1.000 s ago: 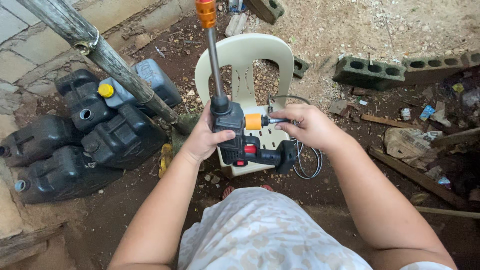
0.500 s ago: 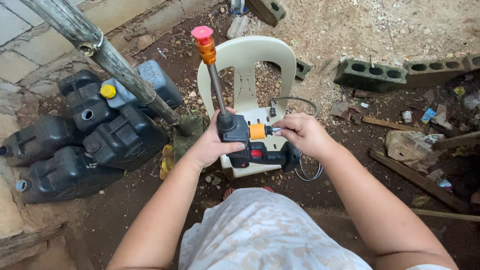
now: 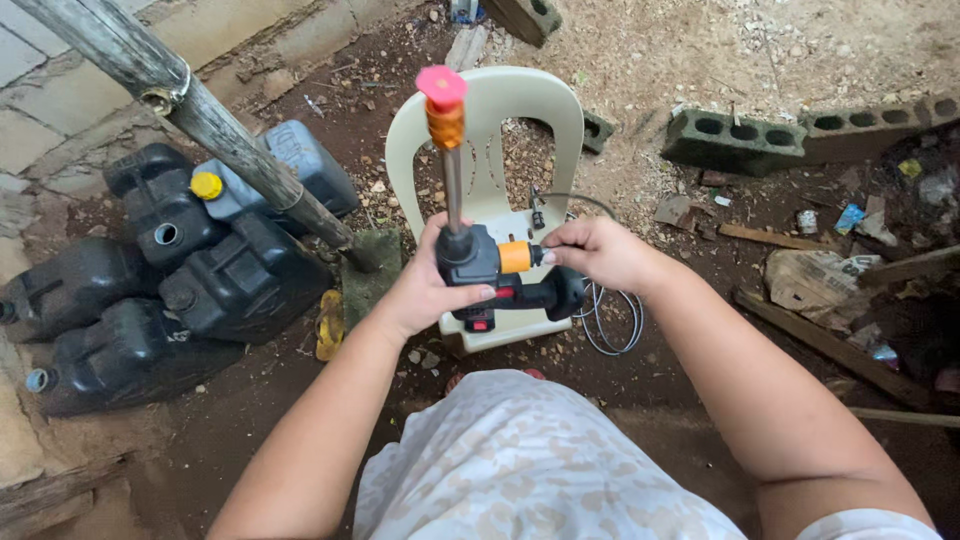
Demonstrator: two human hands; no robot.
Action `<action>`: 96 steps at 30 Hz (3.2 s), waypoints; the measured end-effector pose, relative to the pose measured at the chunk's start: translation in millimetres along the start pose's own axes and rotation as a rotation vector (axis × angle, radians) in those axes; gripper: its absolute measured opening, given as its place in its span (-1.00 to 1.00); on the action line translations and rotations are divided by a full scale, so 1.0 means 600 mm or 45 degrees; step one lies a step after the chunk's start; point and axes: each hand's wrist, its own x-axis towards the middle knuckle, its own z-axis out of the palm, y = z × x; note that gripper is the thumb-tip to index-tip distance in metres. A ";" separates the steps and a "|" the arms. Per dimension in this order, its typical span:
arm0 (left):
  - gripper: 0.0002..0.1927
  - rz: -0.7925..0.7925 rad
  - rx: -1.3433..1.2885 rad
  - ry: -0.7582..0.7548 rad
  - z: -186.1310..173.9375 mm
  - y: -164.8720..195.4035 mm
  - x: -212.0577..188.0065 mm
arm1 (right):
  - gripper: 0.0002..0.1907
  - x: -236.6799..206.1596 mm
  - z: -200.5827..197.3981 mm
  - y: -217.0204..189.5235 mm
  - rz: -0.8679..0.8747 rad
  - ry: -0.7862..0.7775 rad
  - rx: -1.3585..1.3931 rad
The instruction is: The person assembles a cordless rotary hammer drill on a plastic chair: they attach the battery pack, fit the chuck and an orange adapter to the tool, insert a long drill bit, and twist the adapter and bit to secure them by hand.
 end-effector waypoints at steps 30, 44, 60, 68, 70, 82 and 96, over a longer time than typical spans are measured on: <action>-0.02 -0.102 -0.075 -0.023 -0.047 -0.002 -0.004 | -0.75 0.006 0.021 -0.004 -0.247 0.007 -0.435; -0.02 -0.151 -0.280 -0.002 -0.065 -0.004 -0.006 | -0.53 0.002 -0.030 -0.050 -0.346 -0.079 -0.401; -0.08 -0.035 0.086 0.024 -0.074 0.020 0.009 | -0.69 0.046 -0.015 -0.013 0.146 -0.496 0.284; -0.15 -0.005 0.070 0.172 -0.072 -0.002 0.014 | -0.84 0.038 0.021 -0.049 -0.319 0.066 -0.515; -0.18 -0.059 -0.144 0.205 -0.070 -0.007 0.014 | -0.88 0.035 0.023 -0.052 -0.406 0.140 -0.597; -0.27 -0.252 -0.557 0.358 -0.060 -0.020 0.016 | -0.79 0.031 0.025 -0.063 -0.711 0.393 -0.898; -0.09 -0.053 0.248 -0.005 -0.055 0.028 0.012 | -0.65 0.067 -0.026 -0.003 0.215 -0.653 0.299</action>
